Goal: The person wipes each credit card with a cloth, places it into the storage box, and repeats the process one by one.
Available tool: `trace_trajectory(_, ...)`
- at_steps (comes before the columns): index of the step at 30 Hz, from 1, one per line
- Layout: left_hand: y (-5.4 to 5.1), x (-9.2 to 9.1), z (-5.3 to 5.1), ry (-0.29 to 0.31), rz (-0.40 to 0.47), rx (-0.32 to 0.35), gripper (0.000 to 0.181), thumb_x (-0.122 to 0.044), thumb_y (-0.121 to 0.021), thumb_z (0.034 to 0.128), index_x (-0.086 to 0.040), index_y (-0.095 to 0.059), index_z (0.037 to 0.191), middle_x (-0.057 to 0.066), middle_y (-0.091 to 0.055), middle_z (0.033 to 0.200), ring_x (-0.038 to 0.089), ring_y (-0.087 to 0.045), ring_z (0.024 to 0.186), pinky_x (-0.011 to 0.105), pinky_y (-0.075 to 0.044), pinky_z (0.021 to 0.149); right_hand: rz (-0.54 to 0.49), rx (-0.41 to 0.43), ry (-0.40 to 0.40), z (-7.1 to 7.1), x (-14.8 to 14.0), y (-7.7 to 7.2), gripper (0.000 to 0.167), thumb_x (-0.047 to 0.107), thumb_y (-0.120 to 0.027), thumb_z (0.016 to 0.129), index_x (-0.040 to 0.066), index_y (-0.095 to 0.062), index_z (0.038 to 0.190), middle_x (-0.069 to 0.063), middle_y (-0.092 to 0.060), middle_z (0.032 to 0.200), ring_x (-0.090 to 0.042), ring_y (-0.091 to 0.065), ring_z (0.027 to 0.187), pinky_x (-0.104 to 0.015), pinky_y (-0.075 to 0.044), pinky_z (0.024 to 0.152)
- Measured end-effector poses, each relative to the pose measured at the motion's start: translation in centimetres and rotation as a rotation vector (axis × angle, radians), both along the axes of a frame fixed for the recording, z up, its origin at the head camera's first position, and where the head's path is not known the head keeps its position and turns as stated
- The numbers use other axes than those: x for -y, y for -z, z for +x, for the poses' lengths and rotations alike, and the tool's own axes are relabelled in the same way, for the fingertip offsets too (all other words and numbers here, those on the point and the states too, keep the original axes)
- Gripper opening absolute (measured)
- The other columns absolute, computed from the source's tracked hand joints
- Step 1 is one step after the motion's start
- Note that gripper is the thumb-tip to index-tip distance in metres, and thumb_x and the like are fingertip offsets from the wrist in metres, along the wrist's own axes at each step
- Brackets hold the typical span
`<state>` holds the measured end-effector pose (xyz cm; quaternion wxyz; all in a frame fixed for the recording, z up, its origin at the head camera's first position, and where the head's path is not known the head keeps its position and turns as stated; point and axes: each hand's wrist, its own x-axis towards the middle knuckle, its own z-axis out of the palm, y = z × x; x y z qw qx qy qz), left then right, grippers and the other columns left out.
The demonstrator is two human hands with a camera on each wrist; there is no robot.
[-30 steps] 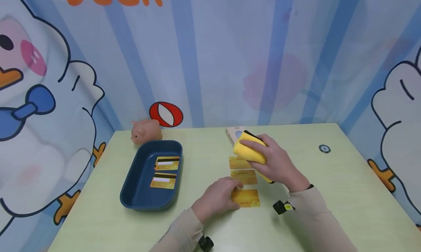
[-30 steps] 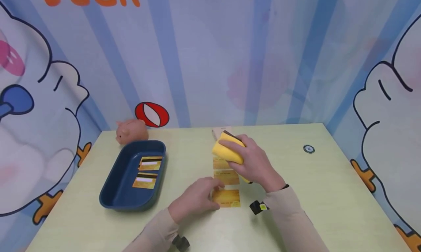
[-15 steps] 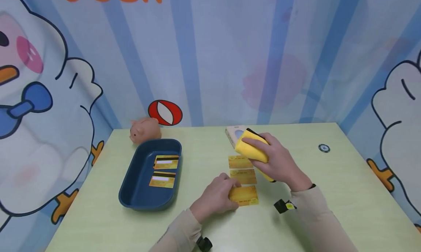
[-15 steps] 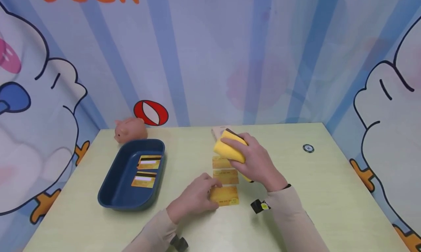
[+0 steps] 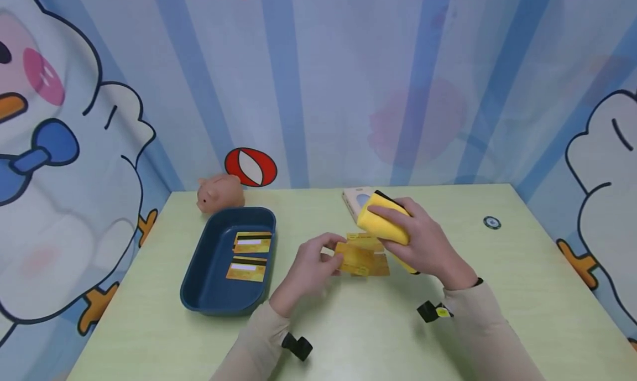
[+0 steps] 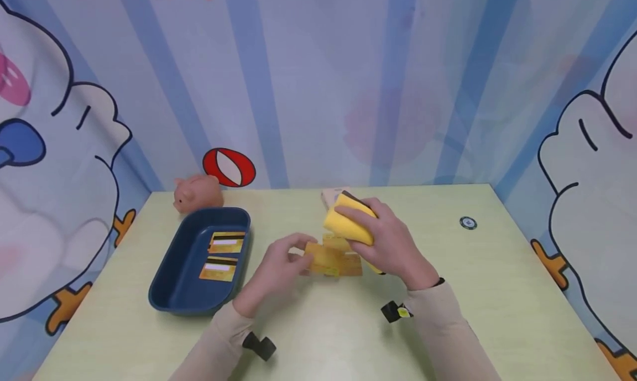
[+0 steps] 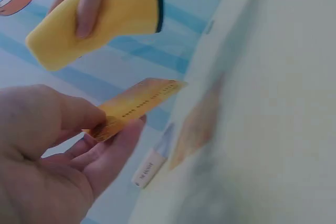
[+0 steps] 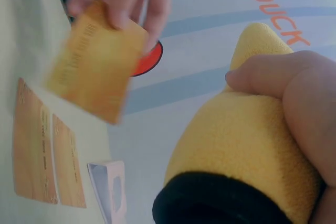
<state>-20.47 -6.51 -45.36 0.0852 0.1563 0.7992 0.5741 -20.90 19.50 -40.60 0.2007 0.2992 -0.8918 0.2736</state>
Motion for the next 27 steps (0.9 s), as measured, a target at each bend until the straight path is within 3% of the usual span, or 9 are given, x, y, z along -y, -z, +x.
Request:
trace_trajectory(3,-0.7,0.2,-0.9,-0.043,0.139,0.016,0.034,0.0,-0.064,0.1017,-0.003,-0.063,0.135,0.017,-0.064,0.119,0.033,-0.077,0.093,0.037,-0.065,0.077,-0.01,-0.017,-0.024,0.1,0.2,-0.3,0.061,0.013,-0.082,0.088,0.027,-0.064,0.144,-0.016,-0.054,0.133,-0.027,-0.058,0.099,-0.04,-0.055,0.069)
trace_trajectory(7,-1.2,0.3,-1.7,-0.055,0.264,0.022,0.044,0.001,-0.064,0.101,-0.006,-0.058,0.144,0.022,-0.071,0.123,0.035,-0.075,0.105,0.039,-0.064,0.083,0.009,-0.047,-0.063,0.3,0.8,-0.2,0.062,0.013,-0.082,0.087,0.028,-0.063,0.145,-0.017,-0.054,0.134,-0.028,-0.059,0.101,-0.04,-0.057,0.07)
trace_trajectory(13,-1.8,0.1,-1.8,0.005,0.264,0.021,0.051,0.0,-0.066,0.1011,-0.006,-0.053,0.151,0.022,-0.072,0.126,0.034,-0.075,0.11,0.038,-0.063,0.088,0.066,-0.135,-0.133,0.4,2.3,0.4,0.065,0.012,-0.083,0.086,0.029,-0.062,0.145,-0.019,-0.056,0.134,-0.031,-0.06,0.11,-0.045,-0.059,0.077)
trace_trajectory(18,-2.5,0.0,-1.4,0.088,0.247,0.005,0.06,0.01,-0.068,0.0957,-0.002,-0.051,0.152,0.022,-0.068,0.133,0.034,-0.072,0.114,0.038,-0.062,0.092,0.088,-0.195,-0.186,0.2,3.3,0.6,0.064,0.012,-0.082,0.087,0.029,-0.062,0.145,-0.02,-0.058,0.134,-0.034,-0.06,0.113,-0.048,-0.058,0.081)
trace_trajectory(22,-2.7,0.0,-1.2,0.116,0.245,-0.009,0.063,0.014,-0.068,0.0932,-0.002,-0.051,0.152,0.022,-0.067,0.132,0.033,-0.072,0.114,0.036,-0.062,0.092,0.12,-0.189,-0.183,0.4,3.6,0.8,0.066,0.018,-0.085,0.087,0.032,-0.061,0.147,-0.018,-0.058,0.135,-0.035,-0.06,0.115,-0.05,-0.058,0.083)
trace_trajectory(27,-2.6,0.3,-1.0,0.111,0.295,0.029,0.07,0.016,-0.066,0.0933,-0.006,-0.047,0.157,0.022,-0.062,0.137,0.034,-0.071,0.117,0.035,-0.061,0.092,0.17,-0.19,-0.138,0.7,3.8,1.0,0.072,0.024,-0.088,0.086,0.034,-0.058,0.15,-0.018,-0.057,0.136,-0.035,-0.061,0.111,-0.049,-0.057,0.078)
